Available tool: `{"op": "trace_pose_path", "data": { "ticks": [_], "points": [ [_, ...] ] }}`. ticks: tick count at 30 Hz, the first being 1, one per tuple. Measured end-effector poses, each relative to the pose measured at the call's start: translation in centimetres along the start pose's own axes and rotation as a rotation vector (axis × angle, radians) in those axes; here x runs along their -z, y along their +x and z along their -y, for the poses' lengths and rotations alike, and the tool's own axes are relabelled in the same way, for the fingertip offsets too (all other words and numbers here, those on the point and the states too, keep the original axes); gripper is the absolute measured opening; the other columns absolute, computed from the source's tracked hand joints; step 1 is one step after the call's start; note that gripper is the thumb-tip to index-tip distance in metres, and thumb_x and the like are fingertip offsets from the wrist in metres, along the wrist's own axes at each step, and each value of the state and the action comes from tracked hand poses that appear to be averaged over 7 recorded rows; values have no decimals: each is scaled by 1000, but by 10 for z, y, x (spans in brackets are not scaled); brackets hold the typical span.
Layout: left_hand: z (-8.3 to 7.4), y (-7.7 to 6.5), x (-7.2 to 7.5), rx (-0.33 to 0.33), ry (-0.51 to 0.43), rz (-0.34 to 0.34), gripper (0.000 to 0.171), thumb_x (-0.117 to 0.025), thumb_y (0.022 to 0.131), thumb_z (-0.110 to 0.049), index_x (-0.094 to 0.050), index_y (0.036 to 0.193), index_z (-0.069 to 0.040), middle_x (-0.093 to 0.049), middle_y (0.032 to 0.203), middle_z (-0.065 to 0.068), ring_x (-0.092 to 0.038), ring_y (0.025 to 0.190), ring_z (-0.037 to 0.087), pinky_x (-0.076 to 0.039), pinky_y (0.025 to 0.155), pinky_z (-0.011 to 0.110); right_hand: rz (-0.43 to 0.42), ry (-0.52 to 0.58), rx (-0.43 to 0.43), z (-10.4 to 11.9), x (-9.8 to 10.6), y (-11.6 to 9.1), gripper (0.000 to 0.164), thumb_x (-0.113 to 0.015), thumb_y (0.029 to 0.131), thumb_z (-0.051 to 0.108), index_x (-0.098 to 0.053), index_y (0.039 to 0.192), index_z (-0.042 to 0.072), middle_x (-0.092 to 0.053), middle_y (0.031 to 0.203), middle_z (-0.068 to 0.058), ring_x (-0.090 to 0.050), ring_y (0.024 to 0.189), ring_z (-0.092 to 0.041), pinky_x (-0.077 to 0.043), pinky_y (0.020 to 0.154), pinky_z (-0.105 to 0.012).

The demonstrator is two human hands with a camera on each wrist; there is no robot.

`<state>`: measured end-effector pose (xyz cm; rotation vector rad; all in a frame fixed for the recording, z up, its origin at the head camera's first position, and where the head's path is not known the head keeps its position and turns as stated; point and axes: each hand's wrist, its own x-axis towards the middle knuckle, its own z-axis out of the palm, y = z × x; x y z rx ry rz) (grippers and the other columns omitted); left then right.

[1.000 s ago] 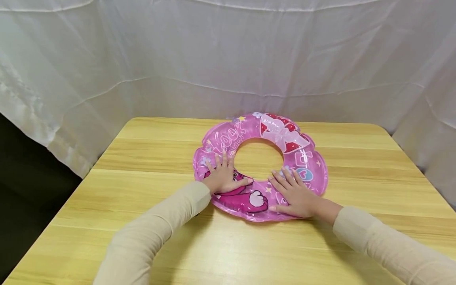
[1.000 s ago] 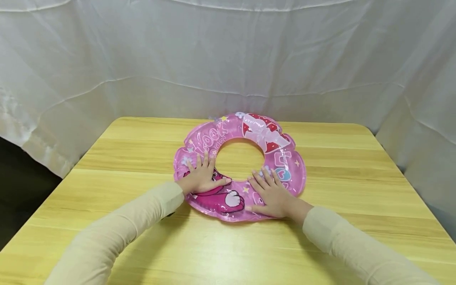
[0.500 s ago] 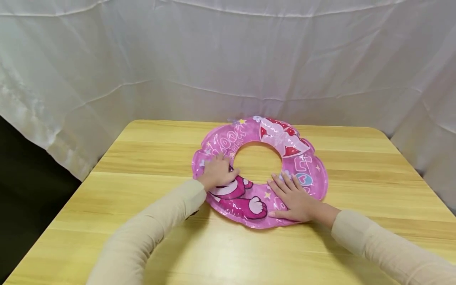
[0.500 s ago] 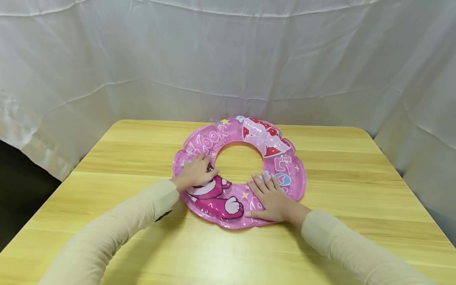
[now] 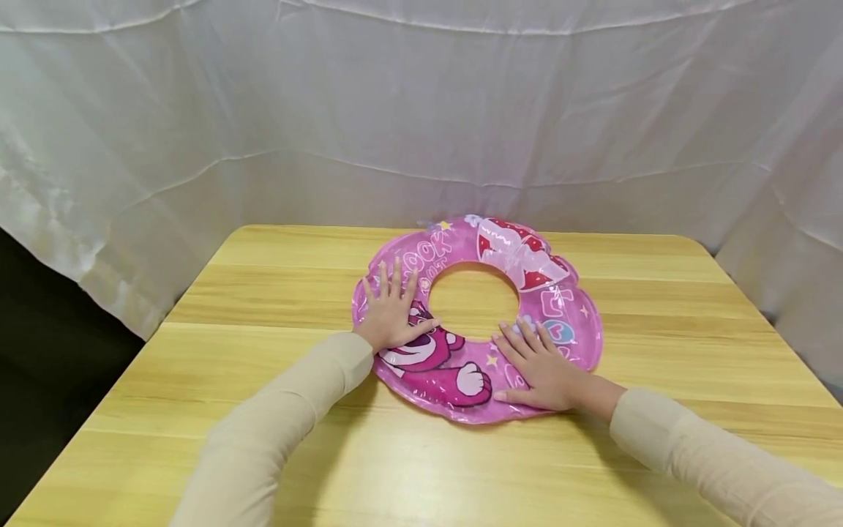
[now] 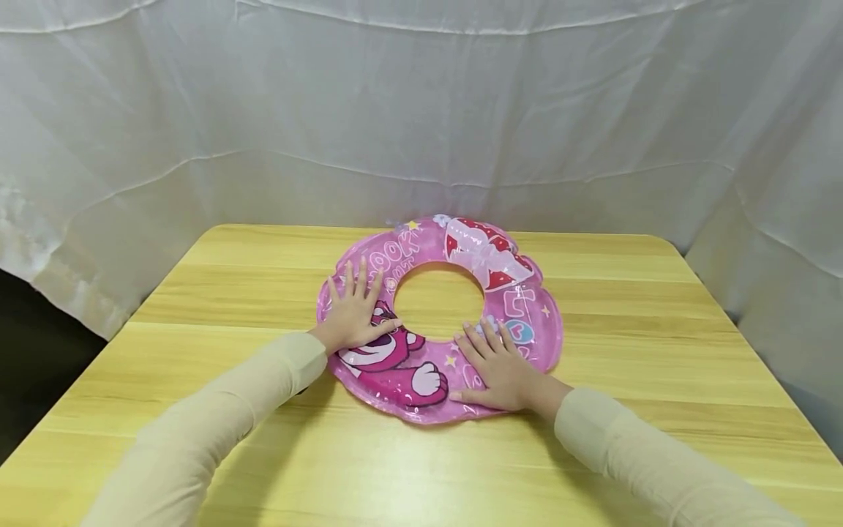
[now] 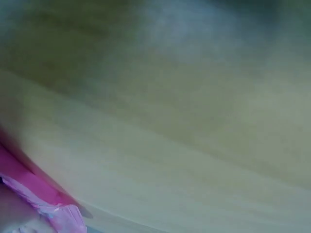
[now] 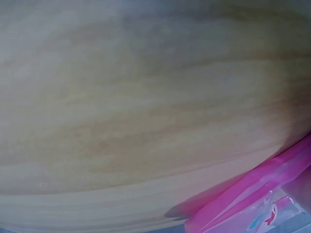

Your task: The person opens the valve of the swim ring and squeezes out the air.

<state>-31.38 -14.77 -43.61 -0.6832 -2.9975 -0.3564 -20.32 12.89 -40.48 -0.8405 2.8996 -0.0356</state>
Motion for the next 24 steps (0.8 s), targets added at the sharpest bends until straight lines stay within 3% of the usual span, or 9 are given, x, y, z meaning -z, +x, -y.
{"op": "trace_pose_path", "data": {
  "ticks": [9,18,24],
  "points": [
    [1,5,-5,32,-66,152,98,-26,81,-79,9,149,-17,24,152,15,23,138,40,13,104,68,1,-6,-2,-1,-1,-2,88,-46,86,61,-19,148,5,-9,156,-18,4,142,-43,6,112,-59],
    [-1,9,6,46,-46,254,90,-31,87,-70,4,150,-16,13,155,17,14,140,42,5,106,69,28,6,-15,0,-1,-1,88,-48,86,61,-18,148,6,-6,157,-15,7,142,-42,7,113,-58],
    [-1,10,16,64,-117,298,91,-29,84,-73,-3,151,-16,4,156,17,10,141,42,3,108,68,31,10,-17,0,-2,0,89,-49,85,61,-18,148,7,-5,157,-15,7,142,-42,7,113,-58]
  ]
}}
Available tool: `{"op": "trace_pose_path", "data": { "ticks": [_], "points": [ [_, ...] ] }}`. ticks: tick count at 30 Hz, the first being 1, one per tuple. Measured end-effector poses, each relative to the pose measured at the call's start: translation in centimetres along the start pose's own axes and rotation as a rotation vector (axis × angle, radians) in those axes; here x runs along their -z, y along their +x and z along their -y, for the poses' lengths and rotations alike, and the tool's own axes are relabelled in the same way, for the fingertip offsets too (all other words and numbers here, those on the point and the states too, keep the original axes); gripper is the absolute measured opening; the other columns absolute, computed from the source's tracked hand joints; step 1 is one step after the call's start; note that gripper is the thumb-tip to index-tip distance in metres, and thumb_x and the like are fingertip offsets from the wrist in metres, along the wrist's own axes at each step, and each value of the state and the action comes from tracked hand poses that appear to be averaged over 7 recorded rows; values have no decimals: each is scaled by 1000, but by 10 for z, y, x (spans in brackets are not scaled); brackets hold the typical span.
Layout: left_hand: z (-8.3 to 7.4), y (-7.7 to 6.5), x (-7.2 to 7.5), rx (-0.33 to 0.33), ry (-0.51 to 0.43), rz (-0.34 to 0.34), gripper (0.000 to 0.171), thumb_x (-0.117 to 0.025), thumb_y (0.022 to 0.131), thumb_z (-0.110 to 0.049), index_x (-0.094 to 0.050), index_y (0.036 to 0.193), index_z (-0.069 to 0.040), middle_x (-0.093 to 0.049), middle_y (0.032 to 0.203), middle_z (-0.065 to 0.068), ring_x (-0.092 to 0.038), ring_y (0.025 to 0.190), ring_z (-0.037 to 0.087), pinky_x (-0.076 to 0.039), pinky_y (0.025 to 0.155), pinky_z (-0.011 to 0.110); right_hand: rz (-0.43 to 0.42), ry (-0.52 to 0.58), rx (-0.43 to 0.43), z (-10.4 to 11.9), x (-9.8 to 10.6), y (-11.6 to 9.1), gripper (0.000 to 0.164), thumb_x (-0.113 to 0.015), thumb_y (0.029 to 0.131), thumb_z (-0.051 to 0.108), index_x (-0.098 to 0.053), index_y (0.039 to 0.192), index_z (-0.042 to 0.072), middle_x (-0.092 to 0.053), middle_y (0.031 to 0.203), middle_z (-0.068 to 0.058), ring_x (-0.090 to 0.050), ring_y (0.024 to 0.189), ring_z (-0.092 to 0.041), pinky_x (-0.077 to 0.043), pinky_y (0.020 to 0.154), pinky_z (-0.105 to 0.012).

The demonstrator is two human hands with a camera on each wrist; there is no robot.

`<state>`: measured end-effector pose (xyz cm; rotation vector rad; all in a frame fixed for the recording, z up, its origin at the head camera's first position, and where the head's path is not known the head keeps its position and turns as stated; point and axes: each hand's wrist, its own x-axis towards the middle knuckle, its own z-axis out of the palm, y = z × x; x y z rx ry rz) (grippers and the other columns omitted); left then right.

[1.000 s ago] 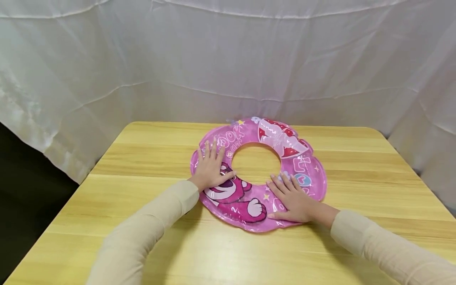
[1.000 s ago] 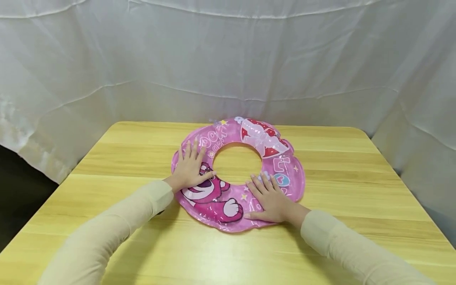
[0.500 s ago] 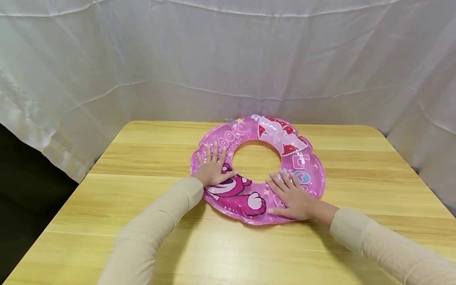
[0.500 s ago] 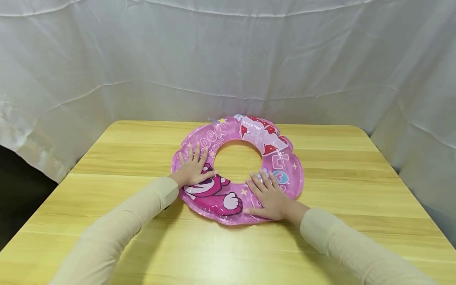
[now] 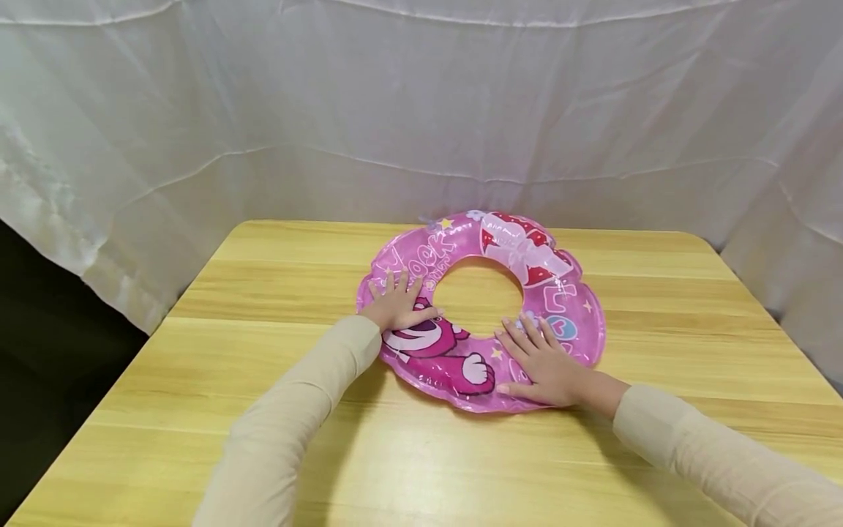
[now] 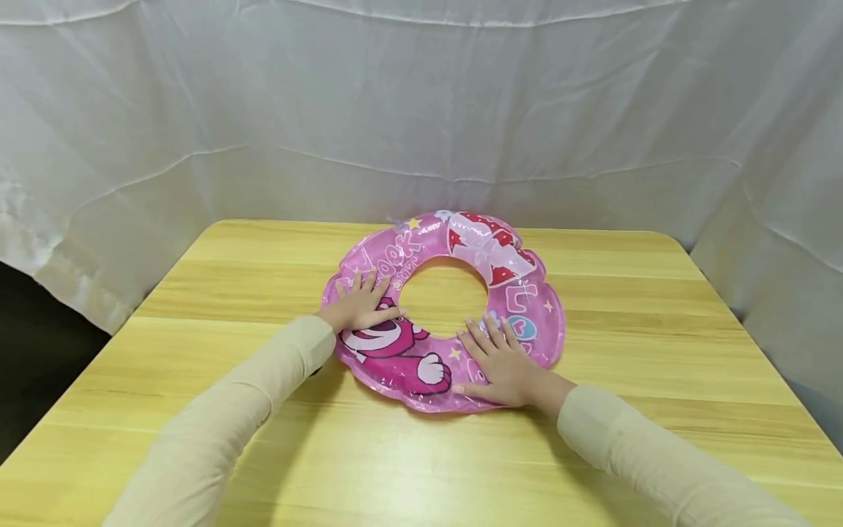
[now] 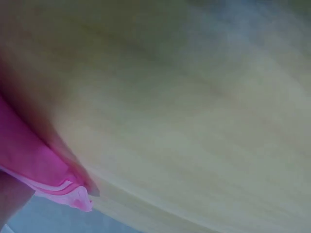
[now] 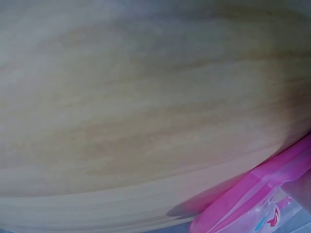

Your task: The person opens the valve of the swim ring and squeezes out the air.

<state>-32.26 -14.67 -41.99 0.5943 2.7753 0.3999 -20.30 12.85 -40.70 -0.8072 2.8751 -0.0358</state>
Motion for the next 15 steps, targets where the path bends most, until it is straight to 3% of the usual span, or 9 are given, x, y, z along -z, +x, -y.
{"op": "trace_pose_path", "data": {
  "ticks": [6,10,15],
  "points": [
    [0,-3,-4,-10,99,-22,94,-26,84,-75,2,150,-15,9,155,18,11,141,42,2,107,68,4,-9,6,0,-1,0,89,-47,86,62,-16,149,7,-4,157,-15,7,142,-42,7,113,-58],
    [-2,-7,-10,-35,193,-123,96,-29,84,-74,1,150,-12,9,154,22,10,140,44,4,109,66,-8,-8,9,1,-1,-1,91,-48,84,63,-18,148,5,-5,157,-16,4,142,-42,5,112,-59],
    [-9,-15,-6,-89,324,-245,94,-33,85,-72,-9,150,-8,2,155,23,4,141,45,1,111,64,-36,-7,8,0,-1,-4,93,-51,82,63,-21,147,4,-9,156,-18,1,142,-44,2,112,-60]
  ]
}}
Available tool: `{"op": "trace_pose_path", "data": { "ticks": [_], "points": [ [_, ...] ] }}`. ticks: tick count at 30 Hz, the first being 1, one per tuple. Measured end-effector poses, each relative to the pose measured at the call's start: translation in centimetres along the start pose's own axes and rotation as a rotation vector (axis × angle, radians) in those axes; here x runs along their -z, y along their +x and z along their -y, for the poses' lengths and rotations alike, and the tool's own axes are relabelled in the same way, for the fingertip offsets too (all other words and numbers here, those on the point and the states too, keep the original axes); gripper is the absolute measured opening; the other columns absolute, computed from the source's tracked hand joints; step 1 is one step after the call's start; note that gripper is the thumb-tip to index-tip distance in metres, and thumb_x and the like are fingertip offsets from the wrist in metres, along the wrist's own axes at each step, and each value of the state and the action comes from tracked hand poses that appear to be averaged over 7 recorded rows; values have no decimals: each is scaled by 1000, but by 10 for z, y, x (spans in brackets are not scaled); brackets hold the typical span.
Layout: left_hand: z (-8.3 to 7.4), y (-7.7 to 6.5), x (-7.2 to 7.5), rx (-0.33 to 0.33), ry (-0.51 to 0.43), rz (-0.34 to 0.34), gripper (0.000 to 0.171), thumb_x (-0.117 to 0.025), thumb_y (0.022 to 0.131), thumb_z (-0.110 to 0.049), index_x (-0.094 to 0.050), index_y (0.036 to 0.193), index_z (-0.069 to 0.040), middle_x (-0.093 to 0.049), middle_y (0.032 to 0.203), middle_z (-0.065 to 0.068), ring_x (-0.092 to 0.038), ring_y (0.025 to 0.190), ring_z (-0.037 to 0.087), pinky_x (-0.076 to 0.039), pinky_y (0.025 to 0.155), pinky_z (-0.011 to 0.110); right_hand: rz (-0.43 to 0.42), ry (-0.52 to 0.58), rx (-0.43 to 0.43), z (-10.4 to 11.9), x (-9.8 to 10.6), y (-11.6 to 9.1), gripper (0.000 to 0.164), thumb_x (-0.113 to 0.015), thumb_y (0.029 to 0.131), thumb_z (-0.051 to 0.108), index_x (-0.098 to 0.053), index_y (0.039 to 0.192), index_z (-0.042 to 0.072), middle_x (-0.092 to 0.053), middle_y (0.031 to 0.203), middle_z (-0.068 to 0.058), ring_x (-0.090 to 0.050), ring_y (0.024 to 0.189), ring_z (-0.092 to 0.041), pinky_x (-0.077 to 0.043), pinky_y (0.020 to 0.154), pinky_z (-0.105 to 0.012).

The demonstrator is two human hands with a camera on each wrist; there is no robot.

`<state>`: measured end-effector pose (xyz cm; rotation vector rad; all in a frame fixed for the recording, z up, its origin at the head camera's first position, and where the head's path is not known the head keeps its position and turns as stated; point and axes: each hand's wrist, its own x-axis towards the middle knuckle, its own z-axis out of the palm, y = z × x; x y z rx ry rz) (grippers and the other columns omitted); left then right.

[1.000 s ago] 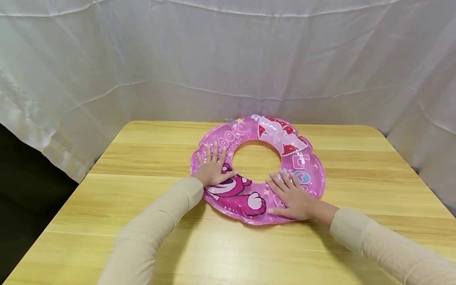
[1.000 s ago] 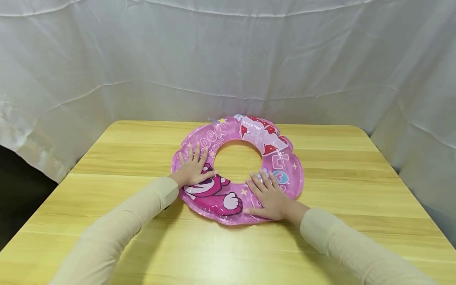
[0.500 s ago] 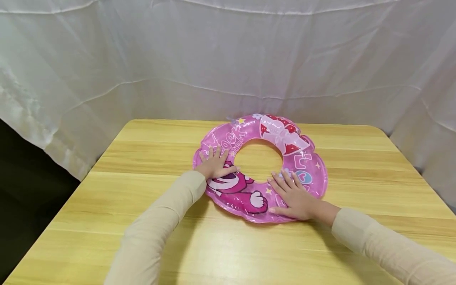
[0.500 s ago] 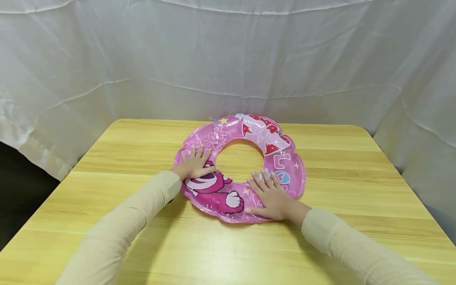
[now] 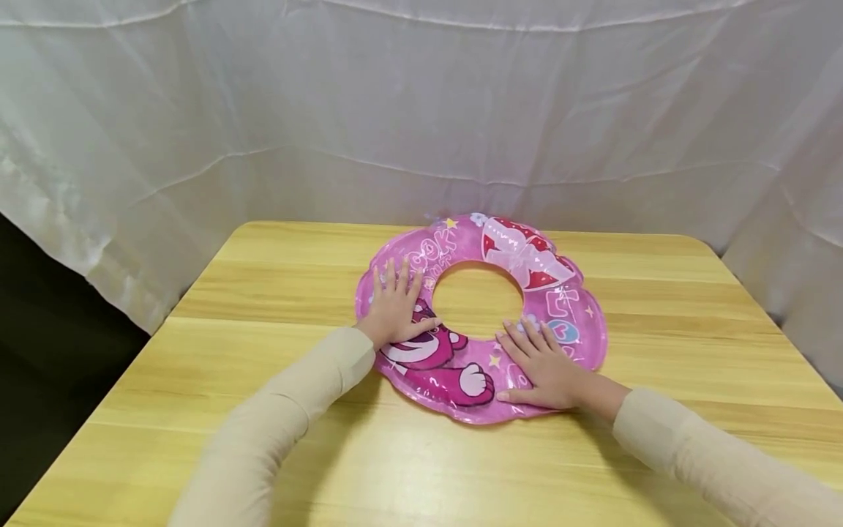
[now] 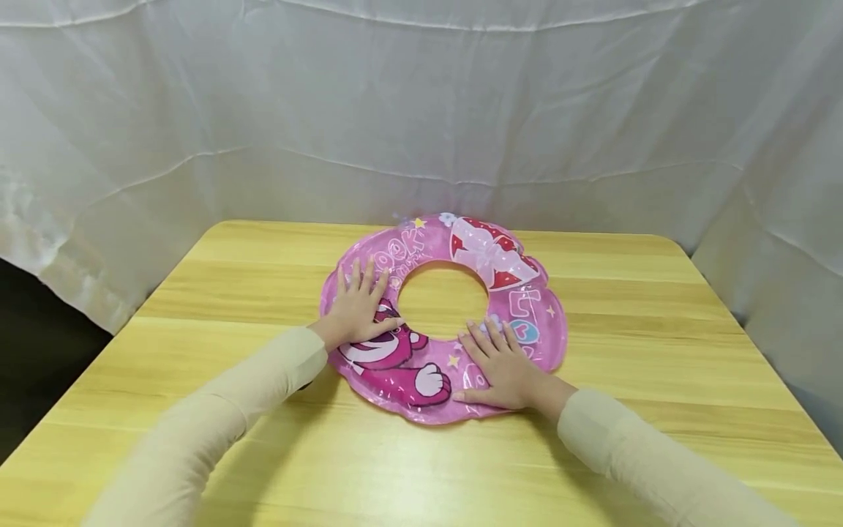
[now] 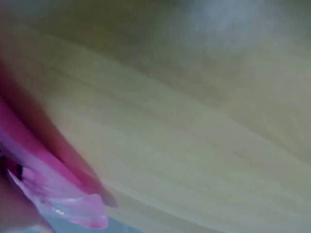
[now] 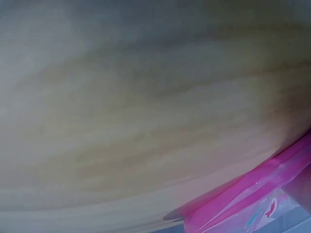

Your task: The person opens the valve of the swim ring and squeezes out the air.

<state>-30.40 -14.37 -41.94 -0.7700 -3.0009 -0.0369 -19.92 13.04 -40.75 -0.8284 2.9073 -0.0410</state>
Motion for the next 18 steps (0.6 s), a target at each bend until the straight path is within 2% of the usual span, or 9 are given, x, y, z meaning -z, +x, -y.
{"op": "trace_pose_path", "data": {
  "ticks": [4,6,9,14,18],
  "points": [
    [-11,-10,9,-88,37,-83,81,-36,92,-60,-18,148,-5,-7,155,21,-5,142,42,-6,113,60,-7,-9,-9,0,0,-1,96,-52,81,65,-19,148,3,-8,156,-17,3,143,-41,5,113,-58],
    [-20,-17,12,-145,-16,-112,74,-37,94,-53,-21,147,-3,-9,155,20,-7,143,40,-8,114,58,-11,-26,-15,0,-1,-1,97,-52,81,65,-19,148,4,-8,156,-16,3,143,-40,6,113,-58],
    [-36,-31,14,-234,-93,-104,71,-33,96,-51,-20,147,-2,-7,155,20,-5,143,40,-7,115,55,-10,-54,-27,1,-1,-1,98,-51,80,67,-18,148,5,-8,157,-15,3,144,-37,7,114,-56],
    [-59,-51,6,-374,-101,-70,79,-31,92,-60,-21,148,-5,-7,156,18,-4,143,38,-8,115,55,-87,-112,-1,2,-4,-2,101,-51,80,68,-16,148,1,-10,156,-17,-2,143,-38,8,113,-56],
    [-68,-59,-6,-402,-75,-73,89,-34,86,-69,-17,149,-8,-5,157,17,-5,144,38,-9,115,55,-171,-182,34,2,-5,-3,100,-50,81,67,-18,147,0,-11,155,-19,-4,143,-38,11,112,-56]
  ]
}}
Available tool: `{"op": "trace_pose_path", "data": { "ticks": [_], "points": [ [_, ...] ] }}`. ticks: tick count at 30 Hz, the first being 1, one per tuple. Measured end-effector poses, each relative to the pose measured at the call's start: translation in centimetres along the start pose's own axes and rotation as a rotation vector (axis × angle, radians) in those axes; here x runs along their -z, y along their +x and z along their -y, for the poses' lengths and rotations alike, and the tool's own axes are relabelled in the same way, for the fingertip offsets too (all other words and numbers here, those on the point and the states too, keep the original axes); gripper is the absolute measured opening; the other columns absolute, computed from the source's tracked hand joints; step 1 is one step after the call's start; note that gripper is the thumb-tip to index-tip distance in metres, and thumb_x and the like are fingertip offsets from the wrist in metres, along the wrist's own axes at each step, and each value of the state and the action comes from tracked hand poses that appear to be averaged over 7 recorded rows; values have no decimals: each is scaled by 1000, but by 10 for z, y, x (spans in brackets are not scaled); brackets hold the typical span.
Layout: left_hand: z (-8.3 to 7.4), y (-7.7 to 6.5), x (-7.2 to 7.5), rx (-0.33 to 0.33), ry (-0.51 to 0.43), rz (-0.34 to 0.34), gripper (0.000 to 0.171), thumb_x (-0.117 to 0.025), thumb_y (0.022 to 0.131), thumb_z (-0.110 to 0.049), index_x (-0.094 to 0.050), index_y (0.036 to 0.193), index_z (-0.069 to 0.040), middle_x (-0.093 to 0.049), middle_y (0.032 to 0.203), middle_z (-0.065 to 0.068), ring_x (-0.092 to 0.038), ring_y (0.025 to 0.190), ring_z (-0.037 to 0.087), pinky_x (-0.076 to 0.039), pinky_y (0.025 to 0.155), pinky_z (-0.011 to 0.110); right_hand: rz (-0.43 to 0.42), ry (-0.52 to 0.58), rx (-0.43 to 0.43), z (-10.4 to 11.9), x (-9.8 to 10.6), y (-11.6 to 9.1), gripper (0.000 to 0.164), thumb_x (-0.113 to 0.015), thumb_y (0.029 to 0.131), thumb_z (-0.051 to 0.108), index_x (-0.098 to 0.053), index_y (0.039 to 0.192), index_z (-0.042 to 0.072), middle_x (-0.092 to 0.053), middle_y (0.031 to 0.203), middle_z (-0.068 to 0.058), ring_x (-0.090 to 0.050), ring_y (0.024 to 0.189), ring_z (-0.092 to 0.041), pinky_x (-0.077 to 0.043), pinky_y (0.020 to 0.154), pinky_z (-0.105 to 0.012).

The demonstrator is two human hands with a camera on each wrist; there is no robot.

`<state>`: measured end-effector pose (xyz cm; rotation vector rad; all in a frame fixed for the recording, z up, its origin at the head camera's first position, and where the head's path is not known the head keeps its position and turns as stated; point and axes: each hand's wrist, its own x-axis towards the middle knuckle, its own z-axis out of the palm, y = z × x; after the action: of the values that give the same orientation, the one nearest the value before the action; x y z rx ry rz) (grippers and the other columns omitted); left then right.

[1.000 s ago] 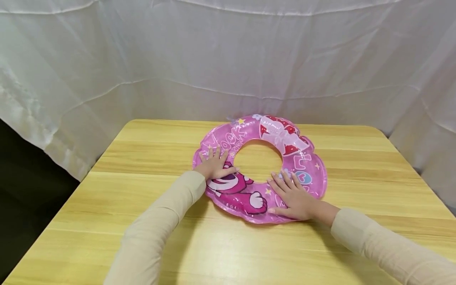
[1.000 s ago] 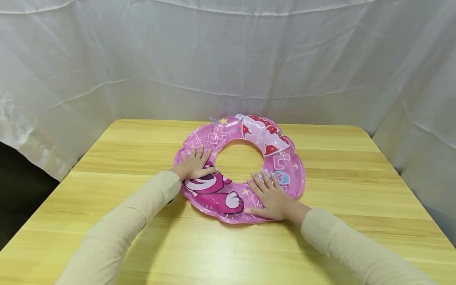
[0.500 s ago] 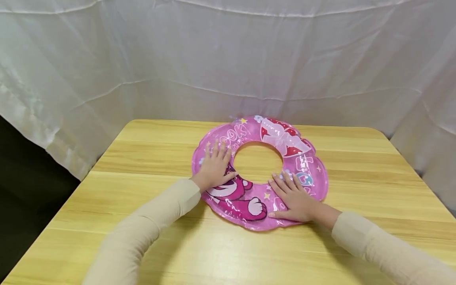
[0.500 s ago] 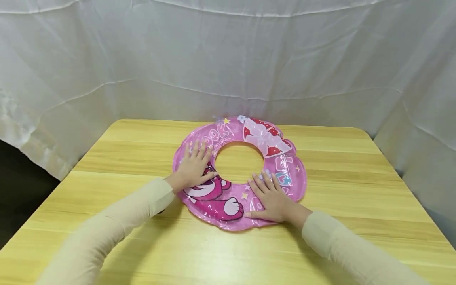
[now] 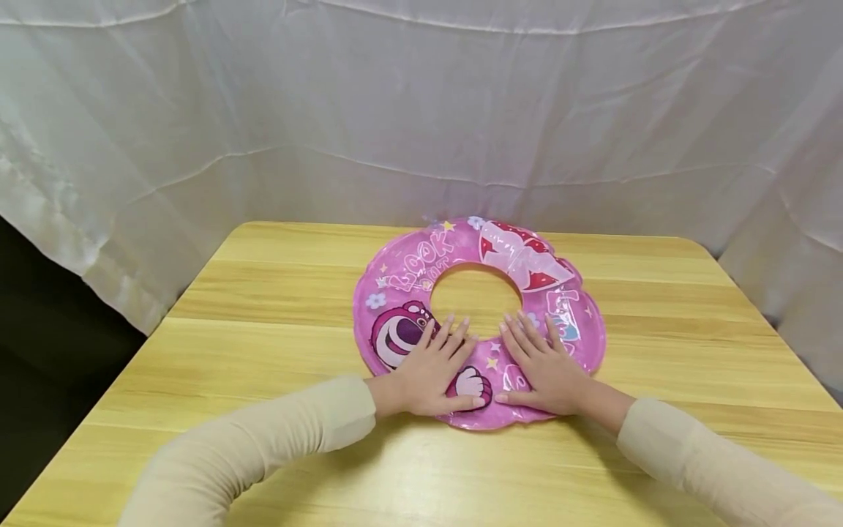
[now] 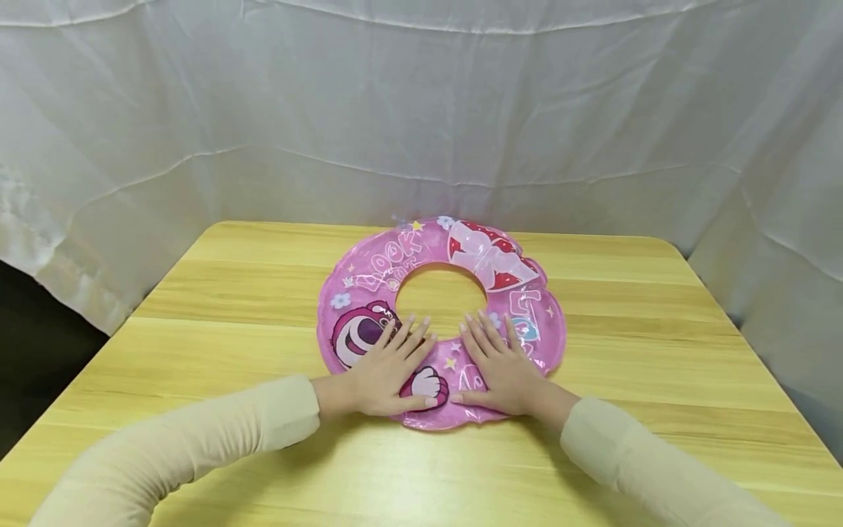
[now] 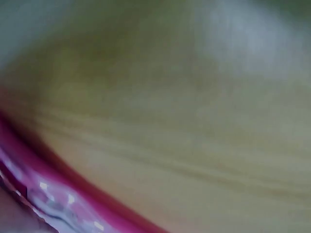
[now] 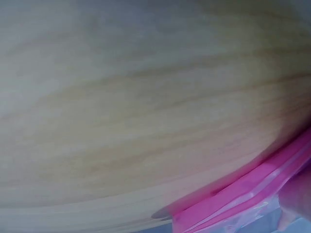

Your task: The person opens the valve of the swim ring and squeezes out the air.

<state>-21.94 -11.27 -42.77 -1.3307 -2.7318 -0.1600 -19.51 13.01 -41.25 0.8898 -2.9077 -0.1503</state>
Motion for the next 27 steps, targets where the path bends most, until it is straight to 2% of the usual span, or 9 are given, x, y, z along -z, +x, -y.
{"op": "trace_pose_path", "data": {
  "ticks": [4,9,11,13,16,20,24,27],
  "points": [
    [-3,-3,-7,18,35,4,96,-35,83,-74,-11,150,-9,-1,157,17,-3,144,37,-8,115,54,-36,-71,28,2,3,-1,98,-48,81,68,-20,147,2,-12,156,-17,-4,144,-35,10,113,-55],
    [-4,-3,-13,20,40,39,100,-34,81,-76,-8,150,-8,3,157,17,-1,144,36,-6,116,52,-58,-107,98,4,8,-2,95,-48,80,70,-28,145,4,-21,154,-14,-16,142,-36,-10,114,-54],
    [-4,-3,-14,21,38,57,100,-34,81,-76,-7,150,-8,4,157,16,0,144,34,-5,116,52,-42,-111,125,4,9,-3,93,-48,80,70,-29,145,6,-23,154,-13,-18,142,-35,-13,114,-52],
    [-3,-4,-14,23,38,80,101,-33,81,-77,-6,150,-9,5,157,15,1,145,33,-4,116,52,-19,-117,146,4,9,-3,91,-46,81,70,-30,145,8,-24,154,-11,-19,142,-33,-9,115,-50],
    [2,-4,-13,6,37,115,100,-33,81,-76,-6,150,-9,4,157,14,2,145,33,-3,116,53,4,-106,167,4,10,-2,89,-45,82,69,-29,146,10,-24,154,-10,-18,143,-32,3,117,-45],
    [19,-7,-11,-74,55,141,96,-35,83,-74,-9,150,-9,1,157,14,1,145,33,-3,117,51,4,-90,218,4,13,2,88,-45,82,69,-28,146,11,-23,154,-9,-17,143,-33,15,116,-37],
    [44,-14,-7,-198,111,144,94,-37,84,-71,-12,150,-9,-2,157,14,-2,145,33,-5,117,49,-16,-81,238,1,18,5,89,-47,82,68,-28,146,9,-23,154,-12,-16,142,-35,17,115,-34],
    [58,-18,-3,-275,165,128,92,-38,84,-70,-16,149,-7,-6,157,15,-5,144,34,-6,117,50,-17,-70,213,-4,21,4,91,-49,81,68,-27,146,8,-22,154,-14,-16,142,-36,18,115,-32]
  ]
}}
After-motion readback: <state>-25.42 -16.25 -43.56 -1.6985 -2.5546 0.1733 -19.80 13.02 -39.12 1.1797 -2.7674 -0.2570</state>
